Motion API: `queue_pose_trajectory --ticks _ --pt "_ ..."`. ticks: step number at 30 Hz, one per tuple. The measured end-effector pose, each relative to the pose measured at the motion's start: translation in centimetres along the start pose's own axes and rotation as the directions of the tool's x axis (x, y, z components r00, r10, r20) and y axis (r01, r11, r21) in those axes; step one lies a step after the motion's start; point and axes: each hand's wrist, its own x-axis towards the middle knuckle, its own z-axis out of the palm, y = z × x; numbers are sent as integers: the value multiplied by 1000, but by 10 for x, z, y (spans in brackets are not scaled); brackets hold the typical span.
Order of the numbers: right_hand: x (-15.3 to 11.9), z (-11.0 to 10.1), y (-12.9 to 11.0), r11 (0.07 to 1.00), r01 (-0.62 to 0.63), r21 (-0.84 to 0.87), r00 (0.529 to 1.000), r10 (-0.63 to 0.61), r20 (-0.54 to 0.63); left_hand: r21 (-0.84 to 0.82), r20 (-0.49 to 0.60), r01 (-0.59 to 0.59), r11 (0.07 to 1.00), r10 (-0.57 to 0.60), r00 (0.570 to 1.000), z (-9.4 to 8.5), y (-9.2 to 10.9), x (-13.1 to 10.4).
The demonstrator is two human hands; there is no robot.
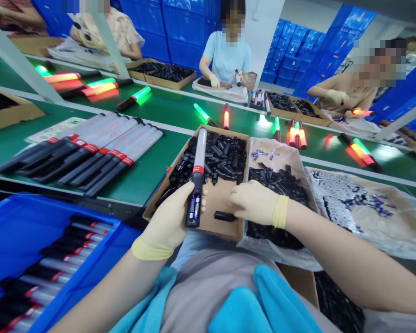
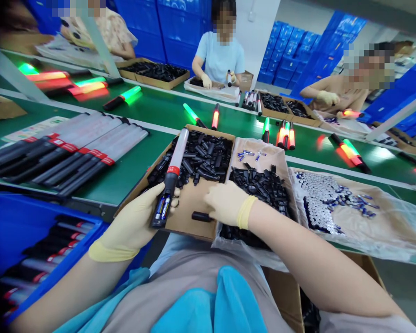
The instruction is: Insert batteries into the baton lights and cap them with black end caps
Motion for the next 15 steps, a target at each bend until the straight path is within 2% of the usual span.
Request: queue_pose_trajectory --ticks 4,8,12,13,15 --pt "15 18 -28 995 -16 -99 997 23 68 -28 10 -7 1000 7 1000 6 2 -1" --pt "24 23 -29 997 -36 -64 997 40 66 -27 9 -9 1000 9 1000 7 -2 -5" --pt "4 -4 -9 993 -118 -6 991 118 -61 20 0 -5 1000 5 1000 7 -6 -10" --pt "-4 -13 -7 994 -105 15 989 106 -107 33 26 13 999 -14 1000 8 -6 -11" --pt "-16 -30 -8 1000 19 17 980 -15 -197 49 79 39 998 -43 996 9 -7 -14"
